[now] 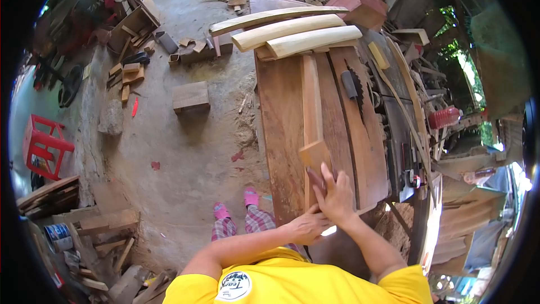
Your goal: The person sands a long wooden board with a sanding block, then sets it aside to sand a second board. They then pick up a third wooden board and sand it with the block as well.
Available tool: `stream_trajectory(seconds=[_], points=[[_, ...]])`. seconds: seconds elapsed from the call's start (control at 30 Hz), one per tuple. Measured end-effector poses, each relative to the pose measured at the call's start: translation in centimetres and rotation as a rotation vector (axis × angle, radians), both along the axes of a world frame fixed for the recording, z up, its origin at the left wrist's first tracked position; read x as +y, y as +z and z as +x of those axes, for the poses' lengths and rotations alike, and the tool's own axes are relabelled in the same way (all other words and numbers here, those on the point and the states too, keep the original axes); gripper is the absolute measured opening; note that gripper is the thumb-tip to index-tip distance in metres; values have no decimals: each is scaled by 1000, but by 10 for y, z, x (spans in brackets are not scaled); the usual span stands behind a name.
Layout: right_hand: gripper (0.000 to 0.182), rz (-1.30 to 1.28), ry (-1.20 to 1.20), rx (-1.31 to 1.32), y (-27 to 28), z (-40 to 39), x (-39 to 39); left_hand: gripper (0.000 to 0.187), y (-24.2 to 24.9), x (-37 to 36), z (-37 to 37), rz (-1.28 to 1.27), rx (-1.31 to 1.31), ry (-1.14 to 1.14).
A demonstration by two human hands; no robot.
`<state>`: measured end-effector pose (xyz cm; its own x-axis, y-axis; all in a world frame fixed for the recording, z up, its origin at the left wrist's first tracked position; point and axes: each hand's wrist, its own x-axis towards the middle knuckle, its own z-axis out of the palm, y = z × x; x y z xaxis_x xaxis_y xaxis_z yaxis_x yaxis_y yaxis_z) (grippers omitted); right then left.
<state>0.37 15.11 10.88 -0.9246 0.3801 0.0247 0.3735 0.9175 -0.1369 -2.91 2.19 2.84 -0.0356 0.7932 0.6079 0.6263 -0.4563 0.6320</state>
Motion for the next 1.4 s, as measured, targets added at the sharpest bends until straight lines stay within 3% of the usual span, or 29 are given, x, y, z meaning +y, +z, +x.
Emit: stream_trajectory(seconds=[0.1, 0.2, 0.23, 0.33, 0.4, 0.5, 0.63, 0.73, 0.77, 0.8, 0.93, 1.03, 1.13, 1.23, 1.27, 1.4], points=[[74, 77, 28, 95, -14, -28, 29, 16, -6, 2, 8, -157, -13, -71], [69, 127, -25, 245, -36, -133, 103, 16, 0, 5, 10, -210, 8, -32], [65, 48, -130, 122, -33, -169, 126, 15, 1, 4, 13, -252, 35, -22], [66, -26, -240, 104, -32, -220, 165, 13, 1, 3, 17, -251, 43, 2], [67, 14, -224, 104, -33, -204, 155, 13, 0, -8, 26, -269, 48, -31], [70, 77, -10, 244, -37, -92, 92, 13, -5, -19, 55, -263, 64, -79], [73, -57, 83, -58, 2, 29, 8, 11, -15, -19, 67, -164, -2, -97], [72, 83, 155, 99, -17, -16, 47, 10, -15, -18, 70, -135, 1, -40], [71, 5, 92, 70, -14, -54, 65, 10, -15, -18, 70, -134, 2, -17], [71, 105, 89, 184, -33, -90, 93, 10, -16, -18, 72, -127, 12, 8], [70, -60, -188, 56, -32, -214, 173, 9, -8, -20, 73, -173, 16, 34], [71, -64, -186, 157, -40, -188, 166, 9, -4, -22, 72, -175, -4, 20], [76, -35, 13, 263, -47, -74, 106, 10, -3, -25, 71, -183, 4, 4], [73, 91, 192, 146, -4, 33, 18, 10, -7, -26, 74, -144, -46, 7], [74, 13, 166, 50, -2, 52, 5, 9, -9, -24, 73, -146, -45, 10], [73, 1, 144, 111, -13, -32, 44, 11, -14, -23, 78, -92, -97, 45]])
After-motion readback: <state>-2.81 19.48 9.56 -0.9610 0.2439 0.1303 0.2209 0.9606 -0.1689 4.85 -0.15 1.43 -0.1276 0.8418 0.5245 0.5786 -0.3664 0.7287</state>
